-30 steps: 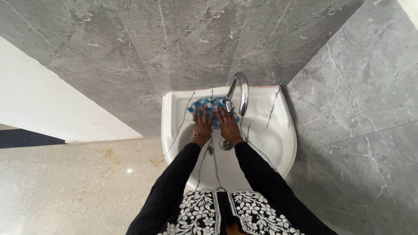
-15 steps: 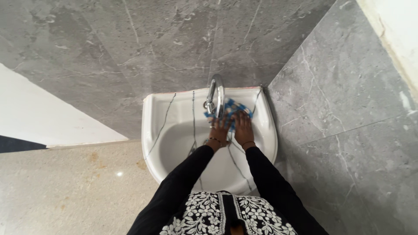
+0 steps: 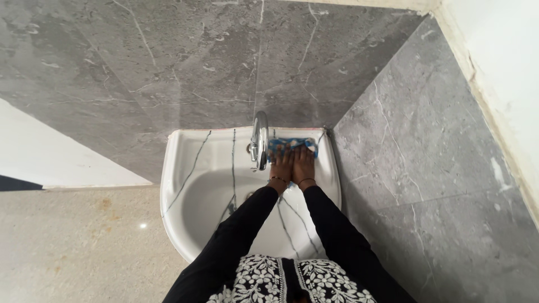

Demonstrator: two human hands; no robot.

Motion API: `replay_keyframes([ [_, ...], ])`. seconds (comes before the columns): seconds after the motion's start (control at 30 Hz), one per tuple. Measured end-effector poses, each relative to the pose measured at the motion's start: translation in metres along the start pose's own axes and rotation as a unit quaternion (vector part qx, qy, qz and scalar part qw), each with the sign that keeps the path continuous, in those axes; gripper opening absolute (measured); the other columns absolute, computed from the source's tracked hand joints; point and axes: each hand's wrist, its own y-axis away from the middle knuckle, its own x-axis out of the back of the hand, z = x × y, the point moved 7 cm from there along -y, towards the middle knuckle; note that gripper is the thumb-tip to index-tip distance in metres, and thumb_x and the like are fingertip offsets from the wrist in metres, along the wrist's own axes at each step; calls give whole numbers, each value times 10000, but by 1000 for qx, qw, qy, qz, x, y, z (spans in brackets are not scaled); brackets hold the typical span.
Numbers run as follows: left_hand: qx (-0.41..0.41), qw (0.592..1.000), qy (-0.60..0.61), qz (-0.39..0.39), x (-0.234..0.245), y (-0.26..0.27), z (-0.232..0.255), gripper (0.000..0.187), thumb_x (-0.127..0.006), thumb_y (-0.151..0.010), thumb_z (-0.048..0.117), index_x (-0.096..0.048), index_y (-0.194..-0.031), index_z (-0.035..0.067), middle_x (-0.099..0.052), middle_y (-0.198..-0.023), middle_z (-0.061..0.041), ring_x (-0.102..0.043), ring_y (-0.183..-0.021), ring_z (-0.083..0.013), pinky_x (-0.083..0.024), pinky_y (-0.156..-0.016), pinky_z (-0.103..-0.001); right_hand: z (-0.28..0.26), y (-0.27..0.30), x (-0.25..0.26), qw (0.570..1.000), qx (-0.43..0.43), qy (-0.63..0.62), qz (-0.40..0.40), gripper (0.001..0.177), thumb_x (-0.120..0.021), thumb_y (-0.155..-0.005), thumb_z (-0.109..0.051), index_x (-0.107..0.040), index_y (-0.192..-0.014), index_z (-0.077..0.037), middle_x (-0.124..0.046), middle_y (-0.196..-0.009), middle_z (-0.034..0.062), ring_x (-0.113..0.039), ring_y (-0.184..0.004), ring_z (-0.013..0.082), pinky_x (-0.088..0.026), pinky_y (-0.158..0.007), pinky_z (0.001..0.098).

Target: The person wipes a white bathroom sink with a blue patterned cloth. They scrub the basin, faucet, and surrounding surfaces repeatedly, rinsing the cloth under running water and wringing it out multiple times throughout the process.

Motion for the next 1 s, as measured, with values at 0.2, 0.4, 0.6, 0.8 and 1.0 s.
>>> replay_keyframes([
  [0.2, 2, 998, -25, -59, -10, 26, -45, 863, -562, -998, 330, -72, -1638, 20, -86, -1719, -155, -30, -1601, -315, -54, -1277, -557, -48, -16, -12, 988, 72, -52, -127, 957, -816, -739, -227, -299, -1505, 20, -245, -1568, 295, -239, -1467, 470, -182, -1239, 525],
  [0.4, 12, 988, -1, -152, -11, 41, -52, 973, -564, -974, 461, -13, -1631, 1, -34, -1718, -152, 9, -1593, -296, -13, -1267, -543, -59, -15, -16, 990, 129, -48, 2, 756, -715, -845, -124, -393, -1516, 9, -352, -1595, 235, -339, -1480, 422, -250, -1256, 503],
  [0.6, 12, 987, 42, -155, 3, 21, -11, 1254, -665, -791, 751, 19, -1654, 152, 77, -1729, -196, 124, -1553, -484, 70, -1228, -652, -9, 5, -7, 994, 44, 42, -86, 870, -728, -863, -274, -294, -1565, 0, -251, -1648, 197, -210, -1535, 341, -111, -1268, 513],
  [0.8, -80, 985, 11, -151, 4, 28, 56, 1398, -734, -703, 798, 50, -1655, 139, 131, -1707, -249, 162, -1535, -484, 82, -1198, -652, 34, 52, 12, 979, -59, 179, -80, 891, -674, -910, -369, -251, -1584, 32, -173, -1687, 228, -95, -1574, 347, -72, -1283, 484],
  [1.0, -229, 973, 40, -1, 16, 78, 104, 1139, -775, -818, 383, -79, -1654, 45, 86, -1693, -280, 102, -1517, -547, -44, -1186, -661, 66, 132, 11, 983, -147, 112, 23, 713, -590, -993, -283, -302, -1588, -16, -253, -1681, 229, -228, -1543, 409, -202, -1274, 478],
])
